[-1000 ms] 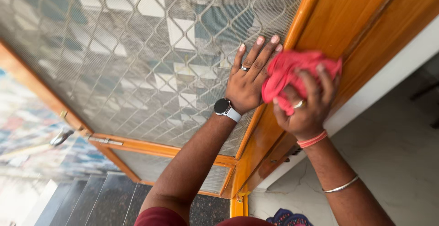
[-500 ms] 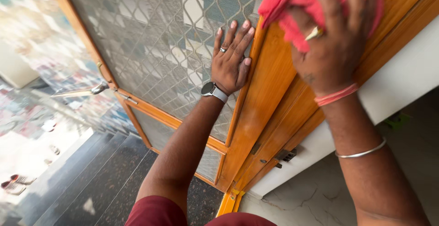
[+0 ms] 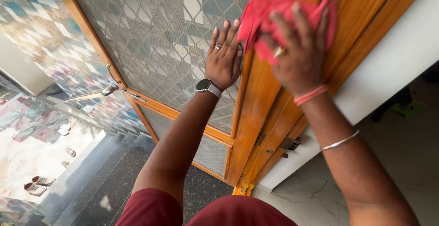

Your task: The person wipes the wooden frame of a mesh door with a red cloth, moving along the top, sides, and lower sections. The person also wipes the metal latch and hinge areas.

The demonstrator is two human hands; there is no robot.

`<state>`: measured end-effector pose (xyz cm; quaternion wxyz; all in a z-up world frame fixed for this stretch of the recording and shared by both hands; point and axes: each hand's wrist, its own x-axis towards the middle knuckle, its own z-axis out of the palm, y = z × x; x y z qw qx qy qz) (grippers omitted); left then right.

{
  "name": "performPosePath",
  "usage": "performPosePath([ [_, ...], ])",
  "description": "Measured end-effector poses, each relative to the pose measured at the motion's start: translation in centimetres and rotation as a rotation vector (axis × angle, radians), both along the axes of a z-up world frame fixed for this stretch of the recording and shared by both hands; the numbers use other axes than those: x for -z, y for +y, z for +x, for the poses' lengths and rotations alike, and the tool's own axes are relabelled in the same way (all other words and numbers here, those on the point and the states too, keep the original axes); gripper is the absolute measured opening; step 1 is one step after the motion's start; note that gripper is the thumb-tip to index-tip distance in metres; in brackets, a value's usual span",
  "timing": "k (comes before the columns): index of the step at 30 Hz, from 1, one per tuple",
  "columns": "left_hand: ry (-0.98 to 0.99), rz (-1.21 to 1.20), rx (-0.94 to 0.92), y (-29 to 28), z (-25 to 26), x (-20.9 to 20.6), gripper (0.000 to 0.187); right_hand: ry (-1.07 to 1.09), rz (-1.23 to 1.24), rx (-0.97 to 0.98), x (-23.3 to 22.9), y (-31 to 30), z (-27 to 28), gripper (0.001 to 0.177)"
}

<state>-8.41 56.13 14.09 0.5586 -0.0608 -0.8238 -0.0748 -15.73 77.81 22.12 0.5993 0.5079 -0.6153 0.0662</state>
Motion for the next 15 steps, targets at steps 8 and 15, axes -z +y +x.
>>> performPosePath([
  [8, -0.021, 0.006, 0.014, -0.5, -0.3, 0.4, 0.058, -0.198, -0.117, -0.025, -3.0, -1.9, 0.5, 0.056],
  [15, 0.007, 0.015, 0.038, -0.7, -0.8, 0.6, 0.056, -0.117, -0.087, -0.065, 9.3, -1.7, 0.2, 0.012],
])
